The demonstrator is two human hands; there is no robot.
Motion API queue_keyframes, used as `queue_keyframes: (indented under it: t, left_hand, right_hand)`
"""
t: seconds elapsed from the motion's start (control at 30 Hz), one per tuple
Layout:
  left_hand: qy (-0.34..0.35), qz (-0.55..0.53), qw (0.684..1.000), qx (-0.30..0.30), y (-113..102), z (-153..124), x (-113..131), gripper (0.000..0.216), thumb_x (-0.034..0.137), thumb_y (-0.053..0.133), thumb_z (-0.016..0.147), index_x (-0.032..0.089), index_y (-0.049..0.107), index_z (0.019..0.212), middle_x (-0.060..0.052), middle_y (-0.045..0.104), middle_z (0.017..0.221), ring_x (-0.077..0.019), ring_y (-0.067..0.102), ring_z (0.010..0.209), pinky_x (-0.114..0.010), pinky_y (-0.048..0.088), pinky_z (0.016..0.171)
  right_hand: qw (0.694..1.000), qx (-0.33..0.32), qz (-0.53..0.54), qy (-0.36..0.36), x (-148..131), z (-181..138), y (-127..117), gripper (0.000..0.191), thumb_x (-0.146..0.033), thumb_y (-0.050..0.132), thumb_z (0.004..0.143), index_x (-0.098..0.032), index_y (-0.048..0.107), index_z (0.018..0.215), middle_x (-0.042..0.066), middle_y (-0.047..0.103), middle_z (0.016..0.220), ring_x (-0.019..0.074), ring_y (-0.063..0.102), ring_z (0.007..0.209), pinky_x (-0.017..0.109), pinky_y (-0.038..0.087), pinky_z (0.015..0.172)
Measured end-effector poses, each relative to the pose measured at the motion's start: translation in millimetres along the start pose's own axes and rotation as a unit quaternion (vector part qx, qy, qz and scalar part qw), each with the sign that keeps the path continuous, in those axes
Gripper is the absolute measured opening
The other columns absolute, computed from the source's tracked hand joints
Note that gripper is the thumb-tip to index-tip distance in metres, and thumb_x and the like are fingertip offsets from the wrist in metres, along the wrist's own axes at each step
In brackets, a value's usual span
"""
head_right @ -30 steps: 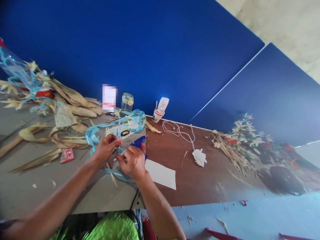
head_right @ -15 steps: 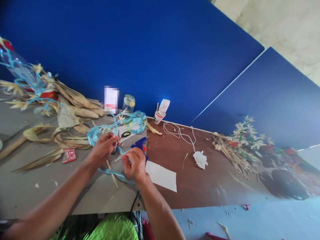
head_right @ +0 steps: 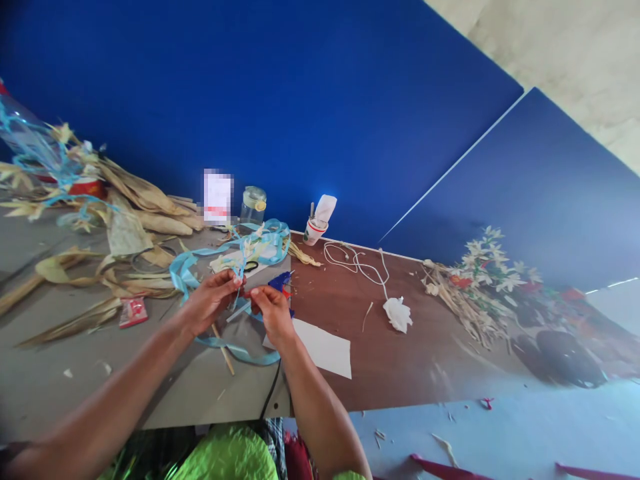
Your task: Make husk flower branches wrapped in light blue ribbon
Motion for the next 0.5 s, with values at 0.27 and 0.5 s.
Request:
queue_keyframes:
  t: [0.27, 0.5]
  left_hand:
    - [-0.006, 0.009, 1.000, 0.000, 3, -1, 0, 0.026, 0.029, 0.076, 0.060, 0.015, 0.054, 0.065, 0.003, 0.057, 0.063, -0.0049, 0.046, 0.049, -0.018, 0.032, 0.045]
    - [-0.014, 0.014, 1.000, 0.008, 5, -3, -1, 0.030, 0.032, 0.077, 0.059, 0.016, 0.052, 0.066, 0.004, 0.054, 0.060, -0.0046, 0.043, 0.045, -0.018, 0.030, 0.042]
  right_hand:
    - [0.993, -0.067, 0.033, 0.093, 9, -10, 19, 0.024, -0.036, 0.075, 0.059, -0.016, 0.067, 0.069, -0.003, 0.053, 0.052, 0.0069, 0.041, 0.048, 0.021, 0.030, 0.048]
    - [0.984, -0.093, 0.065, 0.135, 14, -13, 25, 0.024, -0.032, 0.076, 0.056, -0.015, 0.062, 0.064, -0.005, 0.052, 0.048, 0.0054, 0.041, 0.043, 0.020, 0.028, 0.047]
Point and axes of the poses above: each hand's wrist, its own z-axis towards the middle knuckle, its own y-axis out of the palm, x = y × z, the point moved 7 cm from there along z, towards the middle knuckle
